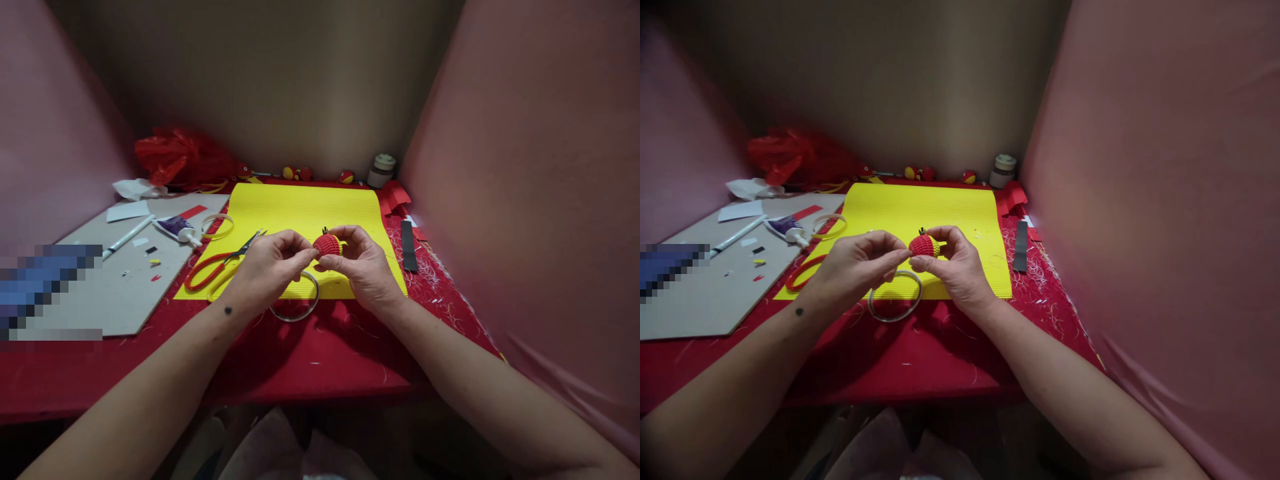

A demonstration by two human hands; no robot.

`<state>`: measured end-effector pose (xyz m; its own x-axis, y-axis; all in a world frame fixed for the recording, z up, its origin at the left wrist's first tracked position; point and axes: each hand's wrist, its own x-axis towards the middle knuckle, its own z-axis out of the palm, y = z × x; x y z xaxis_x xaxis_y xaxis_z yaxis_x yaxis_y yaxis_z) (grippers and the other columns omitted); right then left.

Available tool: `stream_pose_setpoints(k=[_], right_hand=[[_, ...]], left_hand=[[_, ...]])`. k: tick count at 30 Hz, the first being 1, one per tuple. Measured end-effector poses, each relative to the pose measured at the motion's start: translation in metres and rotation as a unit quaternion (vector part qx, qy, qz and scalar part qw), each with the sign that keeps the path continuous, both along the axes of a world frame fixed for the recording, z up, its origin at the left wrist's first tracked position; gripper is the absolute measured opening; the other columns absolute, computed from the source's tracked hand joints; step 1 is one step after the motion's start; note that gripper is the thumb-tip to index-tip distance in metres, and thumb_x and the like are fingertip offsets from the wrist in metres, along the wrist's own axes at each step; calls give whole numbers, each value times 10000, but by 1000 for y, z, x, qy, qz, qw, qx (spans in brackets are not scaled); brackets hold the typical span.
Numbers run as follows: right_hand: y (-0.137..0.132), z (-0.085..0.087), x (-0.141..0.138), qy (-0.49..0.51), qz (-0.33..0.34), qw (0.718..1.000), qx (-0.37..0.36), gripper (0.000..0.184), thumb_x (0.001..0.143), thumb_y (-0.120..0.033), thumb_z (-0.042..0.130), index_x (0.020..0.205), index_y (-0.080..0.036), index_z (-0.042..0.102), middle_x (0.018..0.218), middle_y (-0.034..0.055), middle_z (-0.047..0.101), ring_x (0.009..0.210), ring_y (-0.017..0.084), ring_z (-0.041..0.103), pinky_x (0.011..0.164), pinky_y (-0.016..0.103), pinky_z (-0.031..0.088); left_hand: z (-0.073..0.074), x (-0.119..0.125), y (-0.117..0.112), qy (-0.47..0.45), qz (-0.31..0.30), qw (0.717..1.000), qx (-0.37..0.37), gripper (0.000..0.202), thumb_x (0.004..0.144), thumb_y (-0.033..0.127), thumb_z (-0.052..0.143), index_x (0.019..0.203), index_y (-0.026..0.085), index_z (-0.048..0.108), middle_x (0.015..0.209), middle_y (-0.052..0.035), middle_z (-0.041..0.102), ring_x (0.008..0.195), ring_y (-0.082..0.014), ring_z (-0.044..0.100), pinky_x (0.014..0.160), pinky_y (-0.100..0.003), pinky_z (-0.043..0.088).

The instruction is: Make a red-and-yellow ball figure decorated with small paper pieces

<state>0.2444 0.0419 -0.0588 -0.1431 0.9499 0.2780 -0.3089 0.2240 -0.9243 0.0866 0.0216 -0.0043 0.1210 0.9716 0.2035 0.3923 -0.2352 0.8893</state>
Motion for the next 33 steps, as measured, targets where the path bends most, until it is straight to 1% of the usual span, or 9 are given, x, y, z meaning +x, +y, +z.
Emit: stream_pose_setpoints(k=[7, 11, 21, 33], right_hand=[[0, 0, -1, 2, -2, 1000, 5, 441, 612, -251, 854, 966, -236, 591, 875, -22, 644, 733, 139, 618, 734, 343, 559], [2, -1, -1, -3, -8, 1000, 8, 470, 581, -263, 870, 958, -236, 591, 869, -28, 645, 729, 136, 618, 714, 332, 564], [3, -3, 0, 4, -7, 1000, 12, 454, 597, -252, 865, 963, -235, 596, 852, -24, 657, 721, 137, 625, 715, 340, 566], [2, -2, -1, 26, 12, 1000, -6, 457, 593, -223, 865, 957, -231, 589, 835, -21, 674, 731, 147, 645, 711, 348, 580]], left_hand=[[-2, 0, 1, 1, -2, 1000, -4, 205, 748, 329, 655, 690, 138, 613, 536, 35, 540, 454, -74, 474, 425, -194, 355], [-2, 0, 1, 11, -2, 1000, -4, 191, 760, 311, 638, 698, 132, 614, 537, 40, 535, 457, -66, 470, 420, -181, 351], [-2, 0, 1, 2, -11, 1000, -8, 150, 767, 264, 618, 706, 127, 610, 531, 43, 522, 458, -56, 457, 420, -171, 354], [-4, -1, 2, 5, -11, 1000, -3, 108, 768, 219, 589, 710, 129, 603, 521, 44, 518, 448, -60, 465, 413, -174, 365]])
